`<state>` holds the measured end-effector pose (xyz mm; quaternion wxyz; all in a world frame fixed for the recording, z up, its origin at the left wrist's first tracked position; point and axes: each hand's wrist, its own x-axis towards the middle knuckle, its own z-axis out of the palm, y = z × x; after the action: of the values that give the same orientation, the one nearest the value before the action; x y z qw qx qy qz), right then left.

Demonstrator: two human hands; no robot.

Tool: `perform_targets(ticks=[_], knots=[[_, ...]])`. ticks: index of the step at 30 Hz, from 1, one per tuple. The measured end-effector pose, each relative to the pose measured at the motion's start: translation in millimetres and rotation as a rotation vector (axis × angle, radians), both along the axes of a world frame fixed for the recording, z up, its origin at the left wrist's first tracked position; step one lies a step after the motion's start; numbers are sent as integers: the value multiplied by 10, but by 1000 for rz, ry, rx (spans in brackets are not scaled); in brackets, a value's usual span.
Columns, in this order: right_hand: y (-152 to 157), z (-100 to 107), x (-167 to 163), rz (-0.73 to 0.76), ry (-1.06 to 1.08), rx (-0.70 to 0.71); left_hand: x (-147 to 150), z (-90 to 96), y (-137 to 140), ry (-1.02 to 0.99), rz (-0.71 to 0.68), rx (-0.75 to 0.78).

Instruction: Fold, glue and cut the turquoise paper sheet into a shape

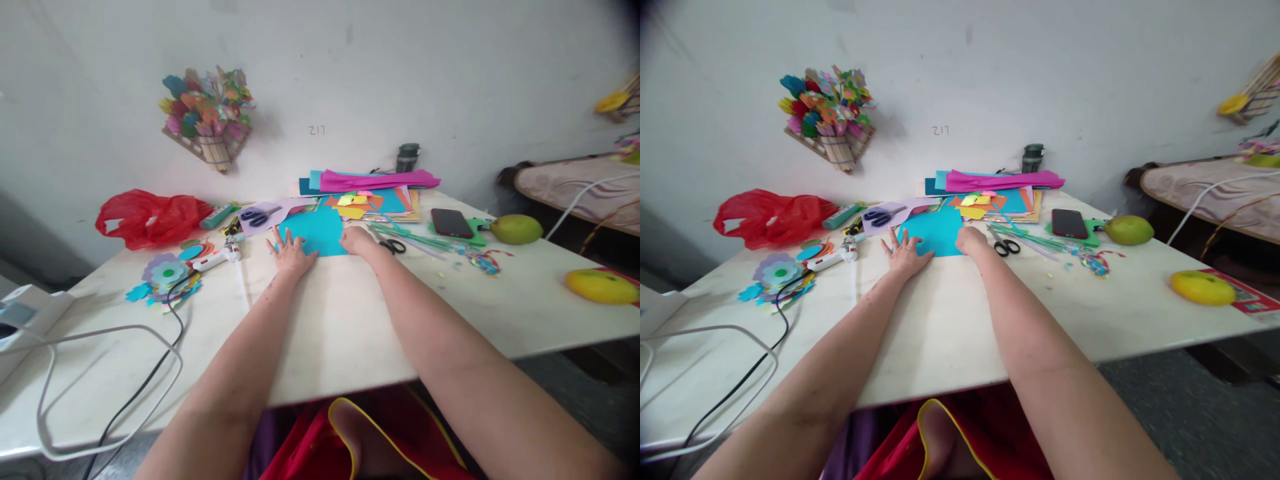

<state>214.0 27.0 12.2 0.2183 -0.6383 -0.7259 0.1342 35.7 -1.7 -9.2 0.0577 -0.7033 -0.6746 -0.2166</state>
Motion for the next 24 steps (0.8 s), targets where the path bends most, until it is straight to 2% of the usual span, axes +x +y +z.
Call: perform_targets(ticks=[3, 6, 10, 15, 21, 24], knots=[[-18, 33, -13, -91, -73, 118, 3, -11, 4, -11, 8, -16], [-33, 22, -178, 0, 17, 186, 20, -15, -1, -18, 11, -13], [-20, -86, -410, 208, 50, 107, -9, 11, 21, -85, -3, -32], [3, -113, -321, 242, -22, 29, -282, 91, 88, -239, 38, -53], [-46, 13, -85, 220, -33, -61, -574, 137, 51, -327, -247, -185], [-67, 44, -87, 249, -37, -78, -597, 128, 49, -290, -295, -214]])
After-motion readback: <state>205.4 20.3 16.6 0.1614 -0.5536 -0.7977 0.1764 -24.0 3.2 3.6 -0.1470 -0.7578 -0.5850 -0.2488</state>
